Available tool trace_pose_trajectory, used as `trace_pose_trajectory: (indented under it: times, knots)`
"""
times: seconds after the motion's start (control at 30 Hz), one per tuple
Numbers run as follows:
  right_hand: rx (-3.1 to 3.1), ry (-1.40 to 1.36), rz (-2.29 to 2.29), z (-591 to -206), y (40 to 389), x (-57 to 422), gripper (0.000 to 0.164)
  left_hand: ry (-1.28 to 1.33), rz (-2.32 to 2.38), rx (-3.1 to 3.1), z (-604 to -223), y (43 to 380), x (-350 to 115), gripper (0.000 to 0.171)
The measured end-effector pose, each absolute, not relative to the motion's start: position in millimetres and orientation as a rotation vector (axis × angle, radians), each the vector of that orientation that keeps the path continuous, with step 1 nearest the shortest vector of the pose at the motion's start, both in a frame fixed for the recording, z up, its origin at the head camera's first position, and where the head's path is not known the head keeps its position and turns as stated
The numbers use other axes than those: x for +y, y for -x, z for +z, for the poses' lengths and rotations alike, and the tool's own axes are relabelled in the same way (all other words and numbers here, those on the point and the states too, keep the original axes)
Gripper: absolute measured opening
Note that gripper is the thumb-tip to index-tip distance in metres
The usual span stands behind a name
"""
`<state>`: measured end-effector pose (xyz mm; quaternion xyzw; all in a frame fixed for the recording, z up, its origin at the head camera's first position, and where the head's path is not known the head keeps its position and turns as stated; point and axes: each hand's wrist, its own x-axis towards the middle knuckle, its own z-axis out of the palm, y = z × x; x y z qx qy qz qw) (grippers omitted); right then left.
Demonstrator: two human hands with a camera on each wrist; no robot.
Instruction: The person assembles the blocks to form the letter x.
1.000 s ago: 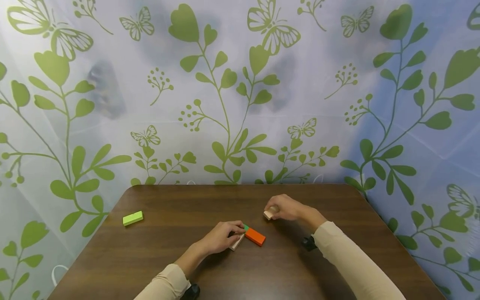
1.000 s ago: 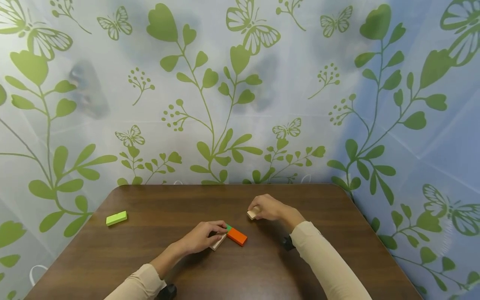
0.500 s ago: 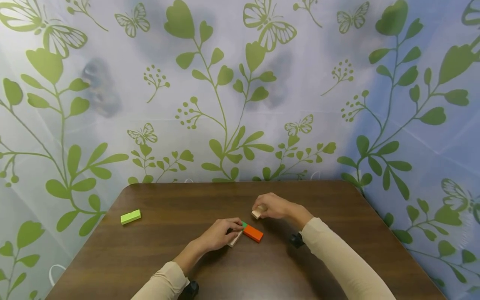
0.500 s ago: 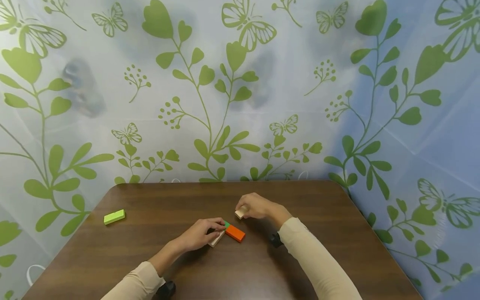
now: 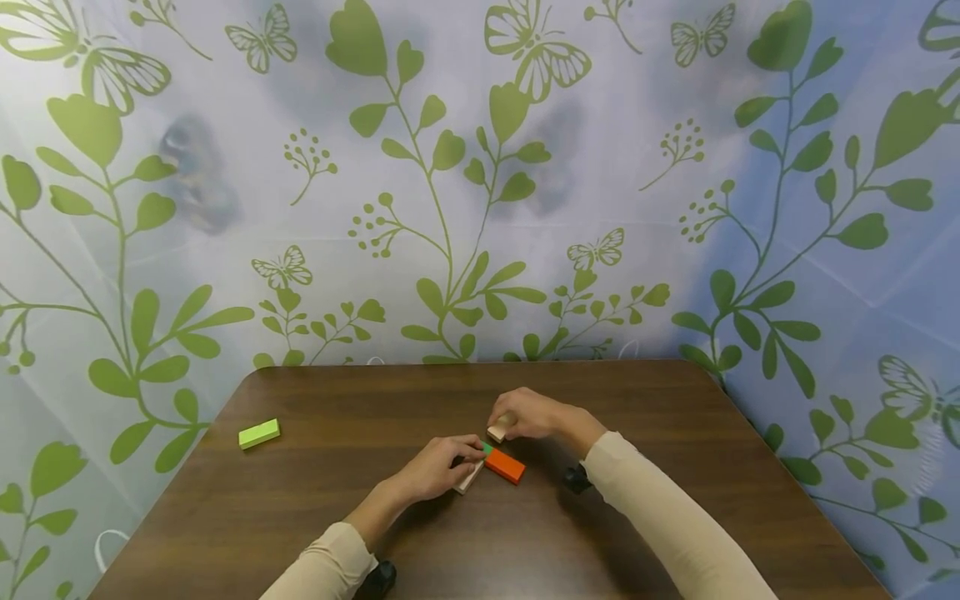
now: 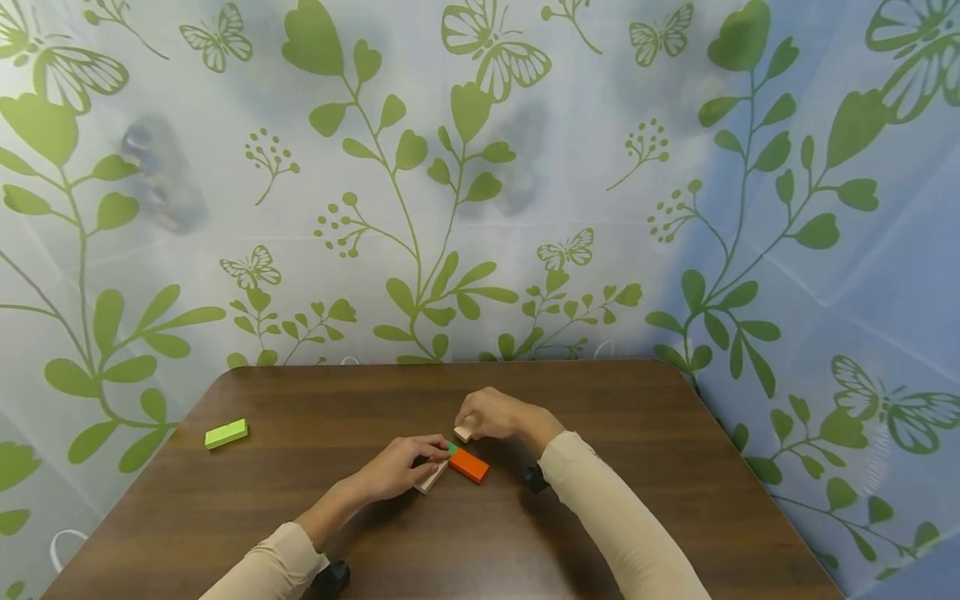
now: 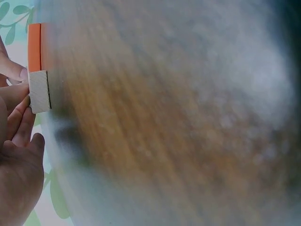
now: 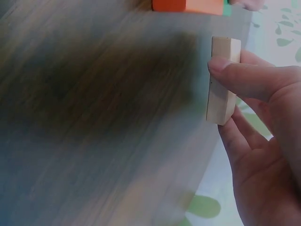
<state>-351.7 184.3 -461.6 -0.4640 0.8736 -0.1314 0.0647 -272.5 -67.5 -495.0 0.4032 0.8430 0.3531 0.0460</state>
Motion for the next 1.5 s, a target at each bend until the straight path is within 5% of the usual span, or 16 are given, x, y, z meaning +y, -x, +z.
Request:
trace_pose_trajectory:
  times: [1.5]
  knots:
    - [2.611, 1.22, -0.429, -465, 342, 161, 0.038, -1.211, 1.027, 2.615, -492, 273, -66, 0.022]
